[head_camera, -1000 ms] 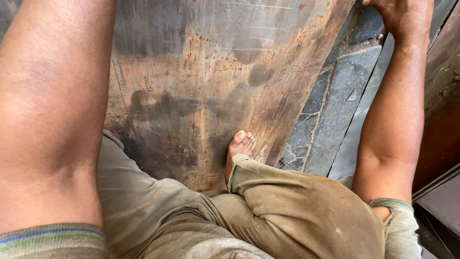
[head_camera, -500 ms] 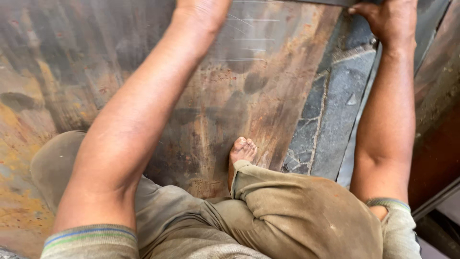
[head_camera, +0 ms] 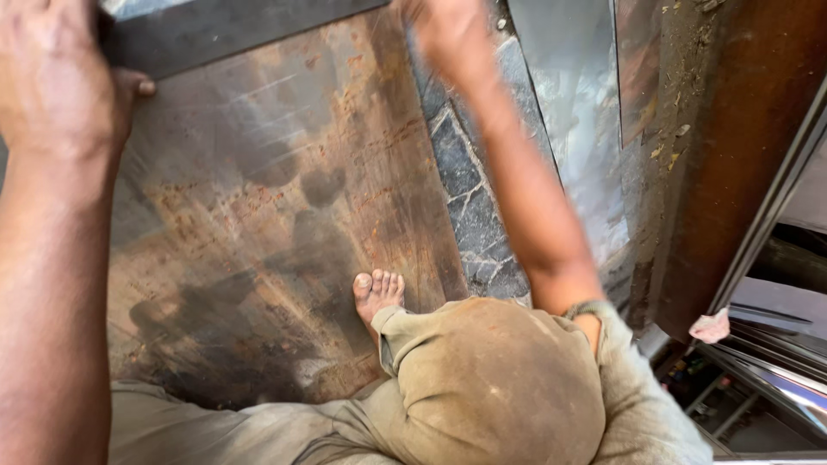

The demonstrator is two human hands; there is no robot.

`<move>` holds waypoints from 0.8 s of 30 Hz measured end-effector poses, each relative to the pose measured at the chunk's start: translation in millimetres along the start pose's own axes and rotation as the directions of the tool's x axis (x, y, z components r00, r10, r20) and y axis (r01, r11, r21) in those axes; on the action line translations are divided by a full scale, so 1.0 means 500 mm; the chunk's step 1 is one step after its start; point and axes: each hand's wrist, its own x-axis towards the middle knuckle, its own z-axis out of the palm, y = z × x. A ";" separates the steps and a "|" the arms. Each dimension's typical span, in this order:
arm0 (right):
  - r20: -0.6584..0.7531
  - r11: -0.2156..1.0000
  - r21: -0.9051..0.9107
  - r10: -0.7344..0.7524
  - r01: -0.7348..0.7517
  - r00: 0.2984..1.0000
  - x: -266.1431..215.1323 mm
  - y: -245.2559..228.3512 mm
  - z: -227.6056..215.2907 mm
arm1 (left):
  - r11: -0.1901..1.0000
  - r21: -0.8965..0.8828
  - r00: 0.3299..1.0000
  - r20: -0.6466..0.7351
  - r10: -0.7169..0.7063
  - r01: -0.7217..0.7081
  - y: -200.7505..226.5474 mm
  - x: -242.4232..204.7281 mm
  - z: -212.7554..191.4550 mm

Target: The person uses a metal ruler and a utility knife to mark straight lines on a large, rusty metal sheet. They repeatedly position the ruler and score the surface to create a grid pattern.

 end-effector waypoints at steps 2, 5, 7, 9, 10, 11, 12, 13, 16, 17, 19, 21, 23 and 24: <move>-0.066 0.997 0.073 -0.003 0.008 0.998 -0.046 -0.134 0.020 | 1.000 0.000 1.000 0.018 -0.017 0.017 0.006 0.007 -0.007; -0.208 0.981 0.195 0.041 0.000 0.977 -0.047 -0.216 0.029 | 0.957 -0.207 0.968 0.186 -0.166 0.204 -0.004 0.006 0.012; -0.249 0.971 0.239 0.074 -0.013 0.966 -0.039 -0.236 0.026 | 0.895 -0.349 0.953 0.223 -0.207 0.276 -0.018 0.001 0.038; -0.231 0.971 0.239 0.085 -0.028 0.969 -0.021 -0.233 0.015 | 0.817 -0.449 0.924 0.287 -0.251 0.361 -0.035 -0.004 0.063; -0.226 0.972 0.231 0.082 -0.028 0.971 -0.015 -0.233 0.006 | 0.799 -0.464 0.914 0.314 -0.256 0.383 -0.042 -0.006 0.072; -0.222 0.974 0.223 0.079 -0.029 0.972 -0.010 -0.233 -0.001 | 0.780 -0.477 0.903 0.341 -0.260 0.405 -0.046 -0.006 0.079; -0.215 0.976 0.216 0.072 -0.024 0.974 -0.008 -0.238 -0.007 | 0.787 -0.464 0.900 0.355 -0.254 0.406 -0.047 -0.009 0.080; -0.208 0.975 0.219 0.079 -0.032 0.975 -0.005 -0.242 -0.012 | 0.805 -0.446 0.905 0.344 -0.250 0.391 -0.047 -0.012 0.079; -0.156 0.979 0.193 0.097 -0.067 0.983 0.002 -0.258 -0.017 | 0.873 -0.369 0.938 0.253 -0.238 0.321 -0.037 -0.009 0.062; -0.116 0.983 0.161 0.105 -0.085 0.988 0.008 -0.259 -0.016 | 0.913 -0.295 0.948 0.235 -0.215 0.280 -0.034 -0.004 0.055; -0.058 0.993 0.099 0.076 -0.070 0.995 0.018 -0.250 -0.009 | 0.972 -0.139 0.965 0.207 -0.160 0.191 -0.031 0.008 0.043; 0.016 0.999 0.049 0.021 -0.022 1.000 -0.002 -0.235 -0.007 | 0.815 -0.478 0.936 0.285 -0.208 0.326 -0.019 0.007 0.043; 0.536 0.999 -0.020 -0.027 0.044 0.844 -0.022 -0.228 -0.012 | 0.834 -0.458 0.936 0.302 -0.180 0.307 -0.020 0.005 0.027; 0.731 0.993 -0.051 -0.039 0.111 0.681 -0.005 -0.210 -0.016 | 0.937 -0.272 0.954 0.262 -0.147 0.219 -0.026 0.013 0.021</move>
